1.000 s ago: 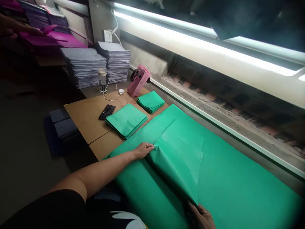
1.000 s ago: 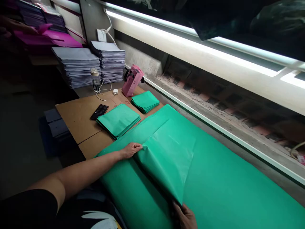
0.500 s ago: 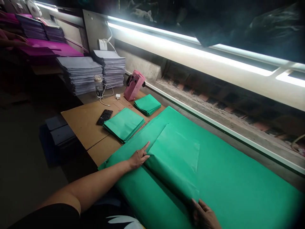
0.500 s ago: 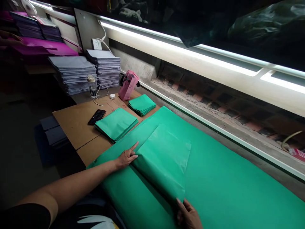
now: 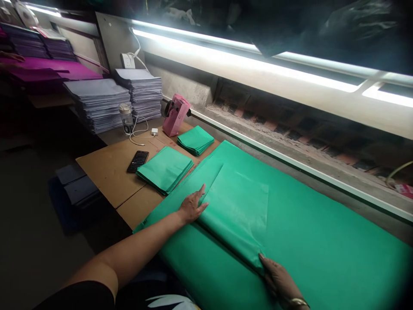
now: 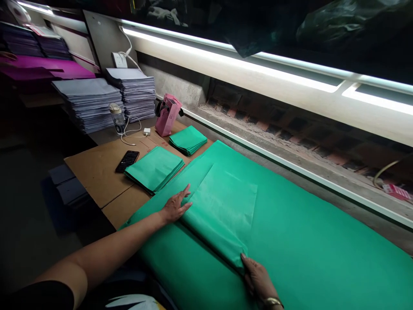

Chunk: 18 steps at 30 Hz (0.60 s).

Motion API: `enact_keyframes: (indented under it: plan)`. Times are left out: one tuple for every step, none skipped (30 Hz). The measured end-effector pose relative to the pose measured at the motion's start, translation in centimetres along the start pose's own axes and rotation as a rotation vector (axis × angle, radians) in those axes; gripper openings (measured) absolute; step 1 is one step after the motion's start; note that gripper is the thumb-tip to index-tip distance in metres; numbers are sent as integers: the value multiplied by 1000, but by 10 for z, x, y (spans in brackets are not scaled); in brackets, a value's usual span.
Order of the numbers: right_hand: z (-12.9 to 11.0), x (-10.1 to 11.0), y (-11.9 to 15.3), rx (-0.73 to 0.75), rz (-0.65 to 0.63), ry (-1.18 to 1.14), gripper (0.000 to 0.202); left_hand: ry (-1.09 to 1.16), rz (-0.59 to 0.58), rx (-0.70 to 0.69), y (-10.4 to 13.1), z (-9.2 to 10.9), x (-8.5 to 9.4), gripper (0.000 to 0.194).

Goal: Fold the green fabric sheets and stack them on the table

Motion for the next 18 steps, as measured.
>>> enact_keyframes:
  plan:
    - [0,-2,0,-5,-1,-4,51,-28,-62,-82,-2,3,-1,69]
    - [0,-3,-1,-7,0,-5,50,-58,-148,-158,-4,5,-2,68]
    - [0,-4,-1,-5,5,-1,50,-90,-250,-216,-4,7,-3,67]
    - [0,-3,-2,2,17,14,50,-123,-355,-252,-4,8,-4,66]
    - [-1,-1,-3,20,38,47,50,-158,-452,-270,-4,9,-4,67]
    - [-4,2,-5,64,82,115,50,-192,-530,-274,-3,9,-4,68]
    - [-7,7,-6,124,141,209,49,-225,-587,-274,-2,8,-4,71]
    - [-10,11,-7,178,208,309,47,-252,-625,-275,-1,8,-4,73]
    - [-14,12,-6,254,308,410,45,-273,-649,-280,0,6,-4,75]
    - [-17,9,-4,343,429,496,45,-287,-662,-285,0,5,-4,76]
    - [-19,0,0,432,547,554,49,-296,-671,-287,0,4,-4,78]
    - [-21,-17,7,530,649,588,55,-303,-682,-285,-1,2,-4,78]
    - [-22,-41,15,643,713,610,60,-310,-696,-281,-1,1,-5,78]
    - [-23,-71,25,729,689,624,61,-318,-709,-276,-2,-1,-6,78]
    - [-24,-105,36,866,604,673,60,-327,-718,-274,-3,-2,-8,76]
    - [-26,-138,46,994,450,729,60,-337,-723,-277,-4,-3,-8,74]
    - [-28,-166,55,1104,290,771,64,-348,-725,-284,-6,-5,-8,72]
    - [-28,-186,62,1173,191,792,66,-360,-720,-296,-7,-6,-8,70]
Point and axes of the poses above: each hand's wrist, its own y-axis away from the middle knuckle, its own x-axis out of the back of the hand, z = x × y, the point moved 1 cm from there along -y, towards the middle knuckle, and after that the axes turned 15 degrees about z, right-handed, at the moved point
